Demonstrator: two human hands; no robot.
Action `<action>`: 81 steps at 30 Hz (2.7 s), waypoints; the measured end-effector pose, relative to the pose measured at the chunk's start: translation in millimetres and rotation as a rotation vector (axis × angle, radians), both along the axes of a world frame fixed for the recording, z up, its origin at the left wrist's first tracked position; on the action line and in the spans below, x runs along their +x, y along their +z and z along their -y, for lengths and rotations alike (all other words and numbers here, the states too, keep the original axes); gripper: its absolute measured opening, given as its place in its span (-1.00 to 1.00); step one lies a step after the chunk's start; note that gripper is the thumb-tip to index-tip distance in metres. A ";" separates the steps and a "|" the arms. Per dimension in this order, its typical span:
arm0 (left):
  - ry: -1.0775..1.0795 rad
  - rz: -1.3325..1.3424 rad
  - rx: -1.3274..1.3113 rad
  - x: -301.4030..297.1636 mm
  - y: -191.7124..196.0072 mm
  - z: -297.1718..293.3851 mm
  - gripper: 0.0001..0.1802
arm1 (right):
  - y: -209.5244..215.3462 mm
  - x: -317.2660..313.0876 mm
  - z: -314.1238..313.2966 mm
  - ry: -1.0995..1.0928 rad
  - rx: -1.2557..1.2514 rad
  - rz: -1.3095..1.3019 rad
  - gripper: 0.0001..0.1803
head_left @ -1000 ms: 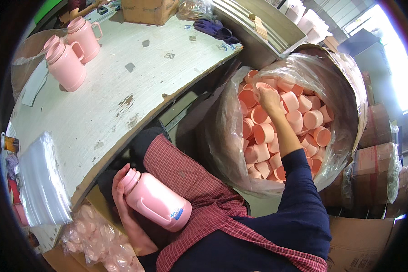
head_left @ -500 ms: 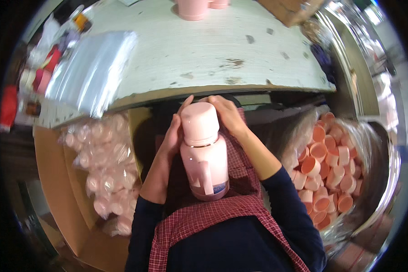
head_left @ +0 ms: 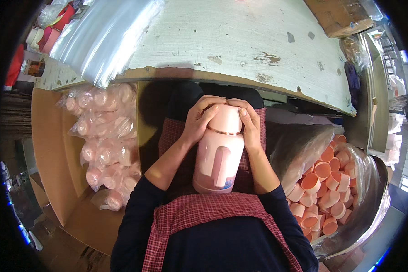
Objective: The person assembles pink thermos flasks by screwing lids onto bodies, then places each completed unit into a plastic bag and into a cardboard box. The person repeats this process for multiple units.
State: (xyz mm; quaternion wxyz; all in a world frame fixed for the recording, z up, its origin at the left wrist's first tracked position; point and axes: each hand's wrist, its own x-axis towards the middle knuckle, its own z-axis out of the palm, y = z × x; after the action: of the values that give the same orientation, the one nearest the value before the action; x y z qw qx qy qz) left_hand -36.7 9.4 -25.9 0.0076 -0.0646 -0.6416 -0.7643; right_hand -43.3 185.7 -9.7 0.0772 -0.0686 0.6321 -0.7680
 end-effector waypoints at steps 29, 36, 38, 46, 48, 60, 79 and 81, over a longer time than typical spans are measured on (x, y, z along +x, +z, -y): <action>-0.498 0.340 0.352 -3.5 -11.0 -5.2 0.19 | 81.1 -60.2 -28.9 0.766 0.451 0.126 -0.23; -0.583 0.299 0.289 -4.6 -17.6 -5.3 0.38 | 126.2 -59.8 10.7 0.821 1.477 -0.232 -0.37; -0.552 0.282 0.289 -2.1 -16.5 -3.5 0.36 | 130.9 -73.7 5.7 0.941 1.183 -0.107 -0.33; -0.594 0.311 0.357 -0.3 -10.2 1.4 0.32 | 130.6 -80.3 6.1 0.861 1.410 0.086 -0.41; -0.586 0.266 0.318 -0.1 -10.8 0.1 0.29 | 130.7 -75.9 11.8 0.880 1.603 -0.003 -0.40; -0.589 0.259 0.313 0.4 -14.7 -3.5 0.24 | 130.2 -78.5 17.2 0.892 1.480 0.068 -0.39; -0.641 0.271 0.271 -0.5 -12.5 -2.5 0.15 | 115.1 -77.1 3.4 0.880 1.240 -0.094 -0.24; -0.642 0.301 0.258 -1.0 -10.7 -0.8 0.16 | 115.0 -79.6 1.5 0.908 1.079 -0.117 -0.21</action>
State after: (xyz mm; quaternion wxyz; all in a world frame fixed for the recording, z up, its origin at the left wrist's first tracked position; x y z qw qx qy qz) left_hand -37.8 10.2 -36.6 -0.3184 -0.1479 -0.4812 -0.8033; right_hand -122.9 184.1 105.3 0.3792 -0.3187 0.8364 -0.2348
